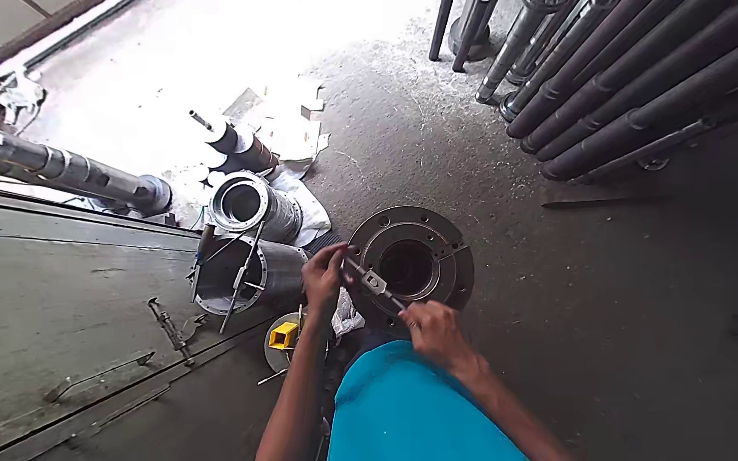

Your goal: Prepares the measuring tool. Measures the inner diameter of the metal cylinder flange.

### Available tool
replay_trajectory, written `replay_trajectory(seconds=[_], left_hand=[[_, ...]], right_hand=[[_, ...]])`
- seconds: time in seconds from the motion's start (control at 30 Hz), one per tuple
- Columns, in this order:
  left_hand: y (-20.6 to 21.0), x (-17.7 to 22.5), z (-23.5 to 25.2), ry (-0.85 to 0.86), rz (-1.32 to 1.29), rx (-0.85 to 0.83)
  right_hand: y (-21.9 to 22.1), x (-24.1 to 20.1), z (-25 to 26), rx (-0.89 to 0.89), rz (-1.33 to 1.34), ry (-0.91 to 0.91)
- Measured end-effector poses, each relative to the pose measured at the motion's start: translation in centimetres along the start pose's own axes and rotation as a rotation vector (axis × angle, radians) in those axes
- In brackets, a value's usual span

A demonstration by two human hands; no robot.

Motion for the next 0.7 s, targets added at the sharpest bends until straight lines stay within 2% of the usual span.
replay_trajectory(seconds=[0.1, 0.17, 0.23, 0.3, 0.4, 0.47, 0.53, 0.6, 0.7], left_hand=[[2.5, 1.5, 2.5, -0.047, 0.082, -0.107], [0.8, 1.3, 1.2, -0.006, 0.14, -0.049], [-1.8, 0.3, -1.7, 0.041, 0.174, 0.042], [-3.4, -1.1, -5.7, 0.062, 0.143, 0.081], [-3.1, -2.7, -11.7, 0.005, 0.061, 0.057], [-1.9, -2.9, -13.7, -0.064, -0.013, 0.112], [-2.1, -2.6, -12.9, -0.096, -0.036, 0.212], [-3.1, -1.7, -9.5, -0.091, 0.012, 0.229], [-2.2, 1.3, -1.9, -0.118, 0.173, 0.0]], right_hand=[[1.3, -1.9, -0.8, -0.078, 0.006, 0.001], [0.1, -0.6, 0.1, -0.187, 0.028, 0.035], [-1.5, 1.8, 1.2, -0.199, 0.03, 0.075], [-2.6, 4.2, 3.4, -0.12, 0.025, 0.058], [-2.8, 5.2, 8.1, -0.037, 0.035, -0.051], [-3.0, 4.5, 9.8, -0.11, 0.028, -0.083], [-3.7, 4.5, 9.6, -0.209, 0.009, -0.06], [-4.3, 5.0, 7.6, -0.371, 0.048, 0.012], [-2.5, 3.7, 3.6, -0.673, 0.336, 0.1]])
Point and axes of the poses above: each hand's wrist, its own z-axis towards the middle knuckle, its own y-axis out of the palm, x = y × z, the point moved 6 cm from there along z, towards the middle knuckle, and after that the axes turned 9 degrees about -y, right-handed, at the moved point
